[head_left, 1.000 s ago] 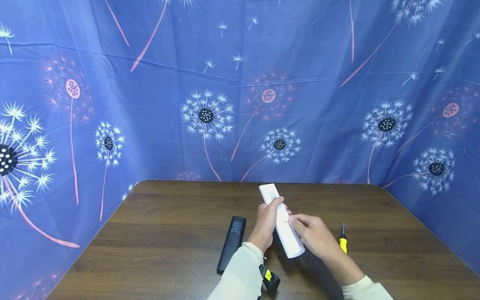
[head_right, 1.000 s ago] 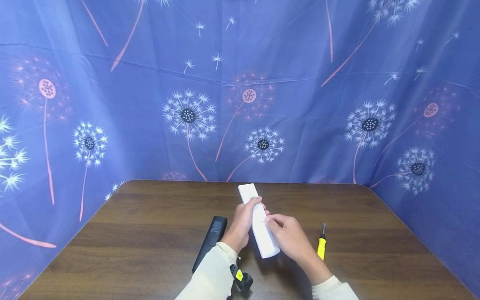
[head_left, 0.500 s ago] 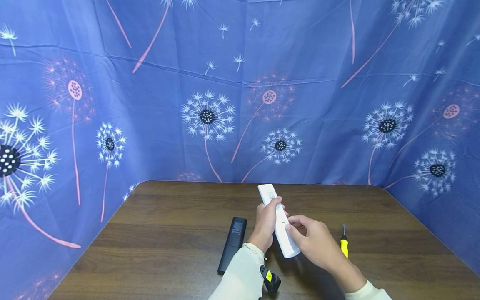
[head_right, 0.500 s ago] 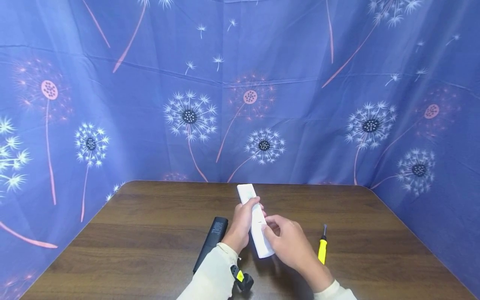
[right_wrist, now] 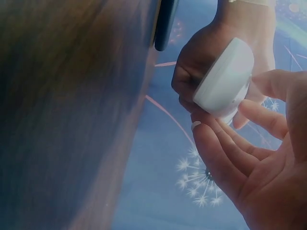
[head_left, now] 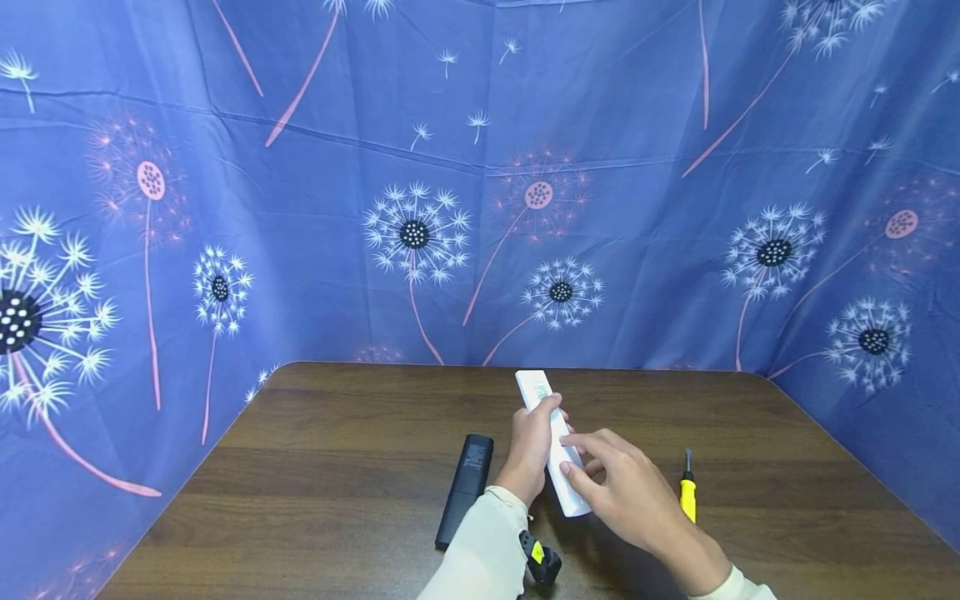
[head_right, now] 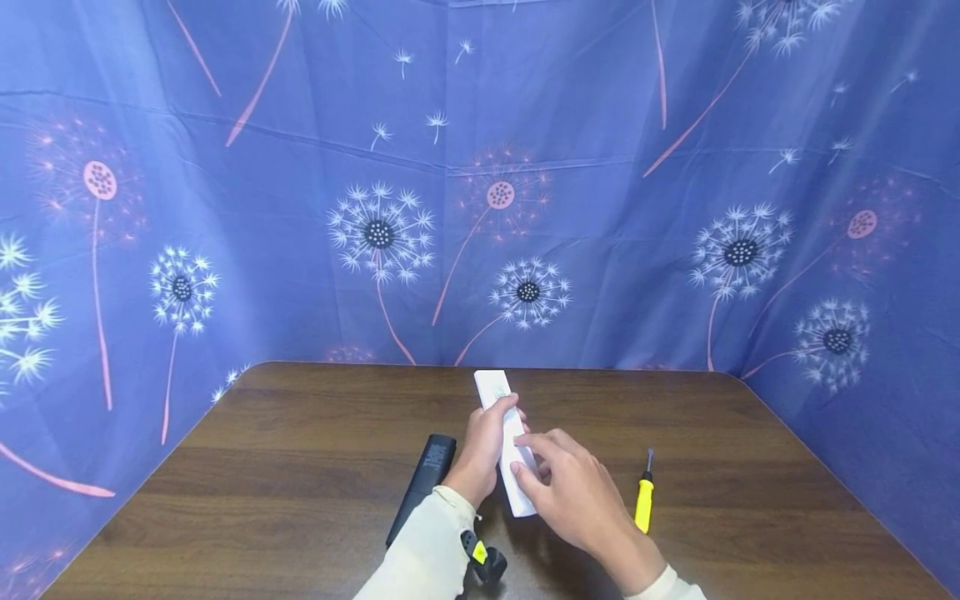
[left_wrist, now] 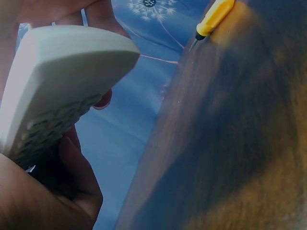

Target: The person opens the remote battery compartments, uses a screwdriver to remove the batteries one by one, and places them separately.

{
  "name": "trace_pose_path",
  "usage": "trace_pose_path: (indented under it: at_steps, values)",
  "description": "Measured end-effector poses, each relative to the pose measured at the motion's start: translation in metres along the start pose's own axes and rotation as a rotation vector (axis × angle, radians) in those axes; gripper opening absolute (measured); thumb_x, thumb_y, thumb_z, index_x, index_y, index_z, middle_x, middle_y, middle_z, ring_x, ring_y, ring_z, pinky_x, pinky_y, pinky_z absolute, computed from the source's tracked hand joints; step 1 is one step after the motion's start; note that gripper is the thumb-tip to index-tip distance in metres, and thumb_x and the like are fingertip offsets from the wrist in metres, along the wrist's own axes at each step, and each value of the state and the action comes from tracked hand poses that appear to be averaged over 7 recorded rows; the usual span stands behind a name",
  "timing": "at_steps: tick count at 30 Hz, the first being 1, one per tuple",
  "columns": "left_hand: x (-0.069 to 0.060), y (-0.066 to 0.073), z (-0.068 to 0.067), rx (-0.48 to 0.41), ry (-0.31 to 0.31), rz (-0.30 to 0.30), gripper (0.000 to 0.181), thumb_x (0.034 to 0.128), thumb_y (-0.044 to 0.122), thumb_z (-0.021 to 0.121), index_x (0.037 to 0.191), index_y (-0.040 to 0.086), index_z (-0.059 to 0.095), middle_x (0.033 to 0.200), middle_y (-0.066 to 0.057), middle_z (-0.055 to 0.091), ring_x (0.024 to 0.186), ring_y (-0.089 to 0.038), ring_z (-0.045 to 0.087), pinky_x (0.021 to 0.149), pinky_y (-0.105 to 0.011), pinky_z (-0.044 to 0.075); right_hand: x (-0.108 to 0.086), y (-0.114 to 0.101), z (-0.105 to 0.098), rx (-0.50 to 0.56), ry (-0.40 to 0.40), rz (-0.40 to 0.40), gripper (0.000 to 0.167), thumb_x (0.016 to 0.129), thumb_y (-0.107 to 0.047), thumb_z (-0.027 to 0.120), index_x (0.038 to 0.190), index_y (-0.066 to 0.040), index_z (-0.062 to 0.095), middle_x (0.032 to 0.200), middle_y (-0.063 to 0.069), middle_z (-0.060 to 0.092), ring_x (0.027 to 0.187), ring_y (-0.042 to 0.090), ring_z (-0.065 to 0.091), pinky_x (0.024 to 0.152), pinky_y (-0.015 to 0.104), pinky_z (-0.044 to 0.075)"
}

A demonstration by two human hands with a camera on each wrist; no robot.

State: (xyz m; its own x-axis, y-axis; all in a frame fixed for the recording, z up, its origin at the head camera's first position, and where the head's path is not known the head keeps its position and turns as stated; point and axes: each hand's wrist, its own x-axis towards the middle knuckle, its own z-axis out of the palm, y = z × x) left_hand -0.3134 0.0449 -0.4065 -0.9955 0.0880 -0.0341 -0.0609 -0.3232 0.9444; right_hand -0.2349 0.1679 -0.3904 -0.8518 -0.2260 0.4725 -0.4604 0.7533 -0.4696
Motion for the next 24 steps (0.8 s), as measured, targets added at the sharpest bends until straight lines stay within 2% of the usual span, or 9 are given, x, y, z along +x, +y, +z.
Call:
trace_pose_path:
  at_steps: [4, 11, 16, 21, 24]
  values:
    - [-0.0006, -0.0004, -0.0004, -0.009, 0.005, -0.007, 0.034, 0.0958, 0.036, 0.058, 0.099, 0.002, 0.061, 0.083, -0.012, 0.062, 0.068, -0.016, 0.059, 0.061, -0.026, 0.050, 0.0000, -0.0013, 0.0007, 0.011, -0.016, 0.010, 0.028, 0.089, -0.018, 0.077, 0.116, -0.015, 0.071, 0.103, -0.004, 0.065, 0.077, 0.001, 0.066, 0.063, 0.023, 0.053]
    - [-0.0012, -0.0010, 0.0014, -0.017, 0.022, -0.024, 0.031, 0.0933, 0.035, 0.060, 0.091, 0.004, 0.061, 0.077, -0.009, 0.060, 0.063, -0.015, 0.057, 0.058, -0.026, 0.050, 0.0024, -0.0032, 0.0025, 0.048, -0.056, 0.046, 0.023, 0.088, -0.016, 0.079, 0.107, -0.017, 0.066, 0.098, -0.007, 0.063, 0.075, 0.000, 0.064, 0.061, 0.022, 0.053]
    - [-0.0038, -0.0049, -0.0003, -0.004, 0.037, -0.042, 0.035, 0.0936, 0.038, 0.061, 0.094, 0.004, 0.061, 0.081, -0.011, 0.061, 0.064, -0.016, 0.057, 0.058, -0.027, 0.048, 0.0009, -0.0030, 0.0054, 0.039, -0.085, 0.032, 0.023, 0.087, -0.017, 0.079, 0.104, -0.017, 0.065, 0.093, -0.008, 0.061, 0.073, 0.000, 0.064, 0.061, 0.022, 0.053]
    - [-0.0037, -0.0053, -0.0003, -0.002, 0.018, -0.040, 0.039, 0.0938, 0.043, 0.062, 0.098, 0.004, 0.061, 0.089, -0.012, 0.061, 0.067, -0.017, 0.057, 0.059, -0.027, 0.048, 0.0042, -0.0024, 0.0035, 0.020, -0.102, 0.015, 0.023, 0.087, -0.016, 0.079, 0.103, -0.016, 0.063, 0.090, -0.007, 0.060, 0.073, 0.001, 0.064, 0.060, 0.021, 0.052]
    - [-0.0025, -0.0051, -0.0008, -0.009, 0.005, -0.031, 0.040, 0.0941, 0.044, 0.061, 0.094, 0.004, 0.062, 0.083, -0.010, 0.061, 0.066, -0.016, 0.057, 0.059, -0.027, 0.048, 0.0055, -0.0020, 0.0033, 0.016, -0.110, -0.002, 0.023, 0.087, -0.016, 0.079, 0.103, -0.015, 0.063, 0.090, -0.006, 0.060, 0.073, 0.002, 0.063, 0.060, 0.021, 0.052]
